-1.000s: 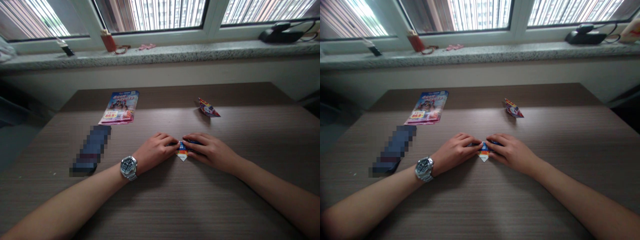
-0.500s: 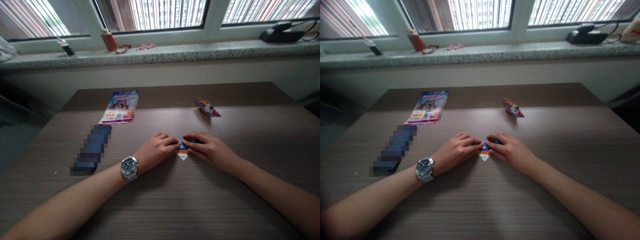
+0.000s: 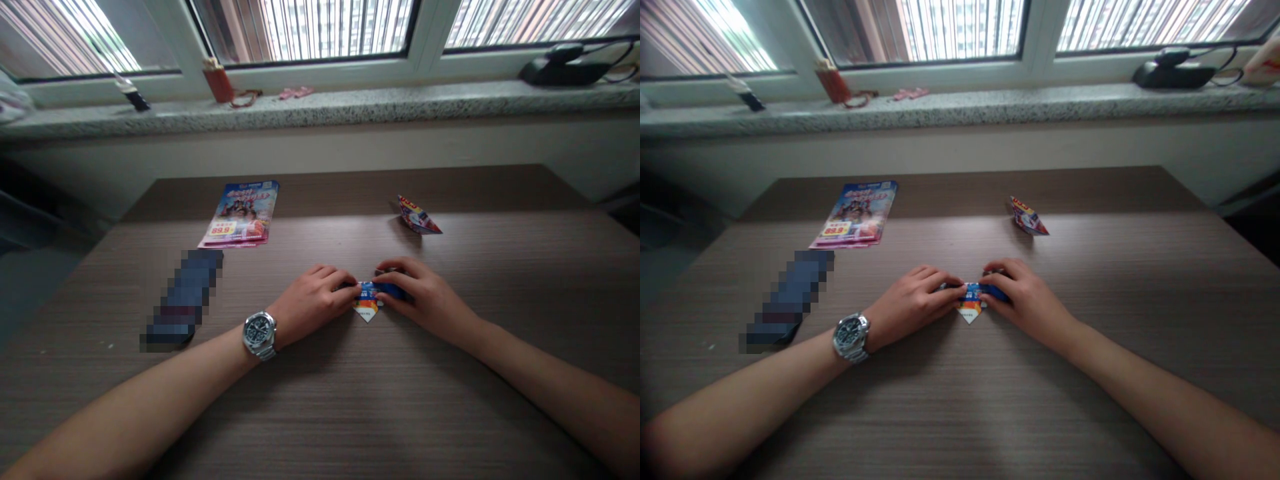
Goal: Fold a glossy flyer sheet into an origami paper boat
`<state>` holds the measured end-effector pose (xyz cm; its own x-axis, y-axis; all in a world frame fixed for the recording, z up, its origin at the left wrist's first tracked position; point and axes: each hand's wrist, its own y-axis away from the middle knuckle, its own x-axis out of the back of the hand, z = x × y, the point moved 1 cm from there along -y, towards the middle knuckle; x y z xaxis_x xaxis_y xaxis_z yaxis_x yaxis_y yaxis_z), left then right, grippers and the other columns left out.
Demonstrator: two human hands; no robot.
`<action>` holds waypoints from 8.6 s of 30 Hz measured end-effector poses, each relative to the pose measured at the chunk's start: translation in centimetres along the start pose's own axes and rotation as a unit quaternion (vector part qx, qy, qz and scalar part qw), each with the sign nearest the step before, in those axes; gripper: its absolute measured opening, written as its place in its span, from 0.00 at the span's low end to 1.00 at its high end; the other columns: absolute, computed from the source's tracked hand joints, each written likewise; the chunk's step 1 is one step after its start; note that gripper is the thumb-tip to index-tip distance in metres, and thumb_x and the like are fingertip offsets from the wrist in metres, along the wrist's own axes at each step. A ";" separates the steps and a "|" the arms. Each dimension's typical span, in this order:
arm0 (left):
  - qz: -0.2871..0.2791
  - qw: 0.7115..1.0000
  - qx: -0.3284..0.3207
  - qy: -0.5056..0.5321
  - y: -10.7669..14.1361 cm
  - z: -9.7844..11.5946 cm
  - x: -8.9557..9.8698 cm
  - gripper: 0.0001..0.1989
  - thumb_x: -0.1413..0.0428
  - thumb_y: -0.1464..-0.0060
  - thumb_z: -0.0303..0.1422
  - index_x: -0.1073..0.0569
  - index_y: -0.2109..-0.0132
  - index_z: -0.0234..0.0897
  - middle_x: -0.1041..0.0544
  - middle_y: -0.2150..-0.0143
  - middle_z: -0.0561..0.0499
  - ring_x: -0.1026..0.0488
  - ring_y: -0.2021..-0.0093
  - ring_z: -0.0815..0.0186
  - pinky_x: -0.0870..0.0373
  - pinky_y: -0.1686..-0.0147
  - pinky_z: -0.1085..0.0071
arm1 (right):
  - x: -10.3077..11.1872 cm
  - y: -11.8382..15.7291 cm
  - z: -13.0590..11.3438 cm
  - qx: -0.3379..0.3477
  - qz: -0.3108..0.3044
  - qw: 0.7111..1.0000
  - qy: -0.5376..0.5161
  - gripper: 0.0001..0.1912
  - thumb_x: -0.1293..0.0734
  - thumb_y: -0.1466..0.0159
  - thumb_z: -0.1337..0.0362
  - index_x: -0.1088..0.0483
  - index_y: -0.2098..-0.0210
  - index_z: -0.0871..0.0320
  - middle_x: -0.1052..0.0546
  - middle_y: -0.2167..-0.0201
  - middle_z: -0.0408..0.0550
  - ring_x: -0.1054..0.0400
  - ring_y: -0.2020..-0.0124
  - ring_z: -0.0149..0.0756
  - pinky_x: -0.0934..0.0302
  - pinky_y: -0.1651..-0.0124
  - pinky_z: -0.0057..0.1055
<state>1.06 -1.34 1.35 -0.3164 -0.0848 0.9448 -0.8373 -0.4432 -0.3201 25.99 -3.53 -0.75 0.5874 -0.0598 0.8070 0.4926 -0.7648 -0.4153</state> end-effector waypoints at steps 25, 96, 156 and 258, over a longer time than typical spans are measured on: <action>0.024 0.999 0.003 0.034 0.1 0.2 0.2 0.14 0.47 0.31 0.33 0.27 0.41 0.39 0.23 0.48 0.46 0.27 0.51 0.60 0.31 0.50 0.62 | 0.8 -0.5 -1.5 -0.104 -0.036 0.988 -0.110 0.06 0.33 0.31 0.61 0.26 0.61 0.56 0.25 0.63 0.49 0.30 0.59 0.39 0.37 0.56 0.36; 0.013 0.897 0.199 0.394 -1.1 1.7 1.9 0.09 0.43 0.34 0.36 0.22 0.60 0.35 0.26 0.64 0.51 0.30 0.64 0.70 0.36 0.64 0.75 | 1.4 -0.9 -3.8 -0.203 -0.054 0.941 -0.265 0.13 0.33 0.32 0.54 0.23 0.64 0.56 0.19 0.68 0.44 0.27 0.66 0.36 0.36 0.63 0.30; 0.077 0.885 0.243 0.391 -0.8 1.0 1.4 0.07 0.40 0.36 0.33 0.20 0.61 0.35 0.23 0.64 0.52 0.29 0.64 0.70 0.36 0.63 0.74 | 2.3 -0.1 -2.4 -0.264 -0.058 0.921 -0.283 0.15 0.30 0.34 0.50 0.22 0.56 0.54 0.17 0.63 0.45 0.24 0.65 0.37 0.31 0.63 0.31; -0.085 0.993 -0.002 0.083 0.0 -1.2 0.2 0.23 0.51 0.30 0.46 0.32 0.34 0.46 0.39 0.28 0.46 0.44 0.27 0.55 0.55 0.27 0.50 | 0.5 -0.5 0.8 0.005 -0.022 1.000 0.009 0.14 0.31 0.32 0.62 0.24 0.47 0.54 0.24 0.42 0.56 0.31 0.39 0.49 0.38 0.35 0.53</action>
<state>0.45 -0.29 1.46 -0.2401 0.1399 0.9606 -0.8861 -0.4358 -0.1580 26.55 -2.62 -0.53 0.5539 -0.0386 0.8317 0.5240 -0.7601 -0.3843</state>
